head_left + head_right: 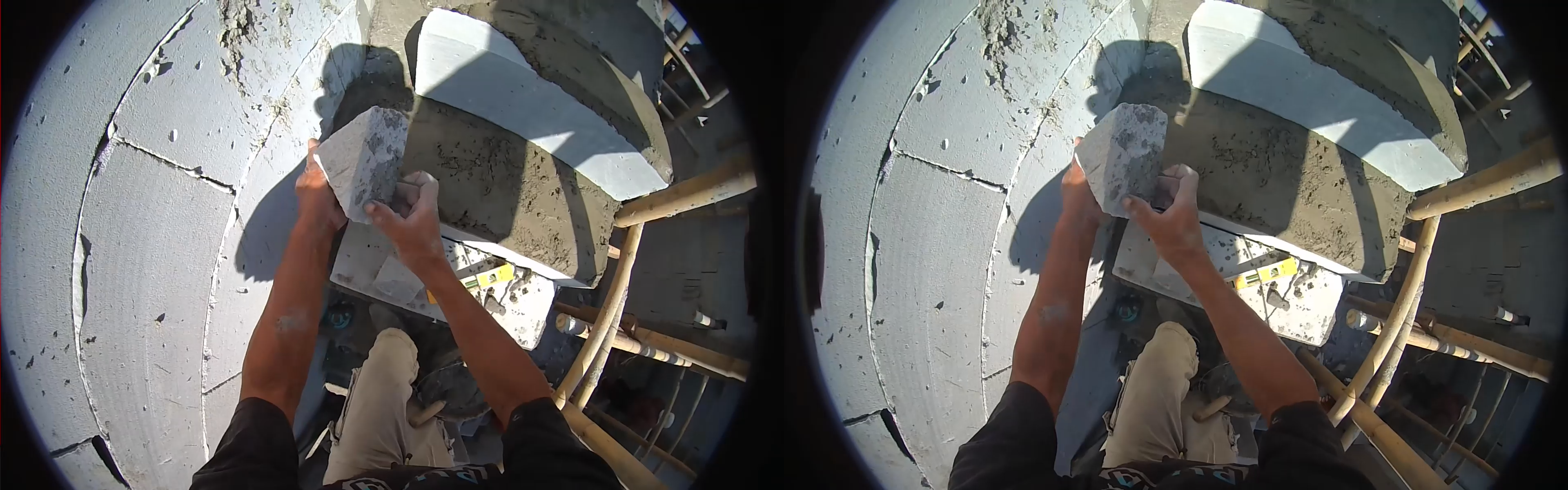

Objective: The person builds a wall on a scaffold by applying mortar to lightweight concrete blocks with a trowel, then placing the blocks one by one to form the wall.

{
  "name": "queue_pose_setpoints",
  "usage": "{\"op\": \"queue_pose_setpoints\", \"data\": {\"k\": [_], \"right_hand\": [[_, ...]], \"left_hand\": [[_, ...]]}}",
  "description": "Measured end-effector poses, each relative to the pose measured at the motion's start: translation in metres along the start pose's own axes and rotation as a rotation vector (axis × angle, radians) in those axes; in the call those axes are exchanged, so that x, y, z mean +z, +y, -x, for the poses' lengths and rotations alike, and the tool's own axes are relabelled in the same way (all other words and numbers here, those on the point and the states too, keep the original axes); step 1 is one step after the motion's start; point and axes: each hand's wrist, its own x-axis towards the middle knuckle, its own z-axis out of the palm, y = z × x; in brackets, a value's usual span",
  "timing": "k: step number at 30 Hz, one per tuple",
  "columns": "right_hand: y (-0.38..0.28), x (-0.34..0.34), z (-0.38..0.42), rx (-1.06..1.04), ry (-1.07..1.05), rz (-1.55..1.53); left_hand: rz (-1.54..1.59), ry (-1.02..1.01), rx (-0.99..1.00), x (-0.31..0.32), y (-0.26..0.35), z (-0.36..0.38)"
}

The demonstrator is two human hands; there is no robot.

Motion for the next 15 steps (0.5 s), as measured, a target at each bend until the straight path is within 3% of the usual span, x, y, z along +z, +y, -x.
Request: {"op": "queue_pose_setpoints", "data": {"k": [3,5,9,12,15], "right_hand": [[0.023,0.004,-0.038,-0.121,0.032,0.168],[0.017,0.012,-0.057,-0.183,0.1,0.265],[-0.005,0.022,-0.097,-0.297,0.25,0.579],[0.015,0.015,-0.149,-0.414,0.359,0.865],[0.014,0.015,-0.183,-0.375,0.371,0.731]], "left_hand": [[0.062,0.089,0.036,0.005,0.011,-0.015],[-0.014,0.0,0.126,0.017,0.02,-0.013],[-0.577,-0.04,0.443,0.007,0.024,-0.051],[-0.674,0.053,0.269,0.037,0.044,-0.078],[-0.979,0.026,0.255,0.033,0.049,-0.131]]}}
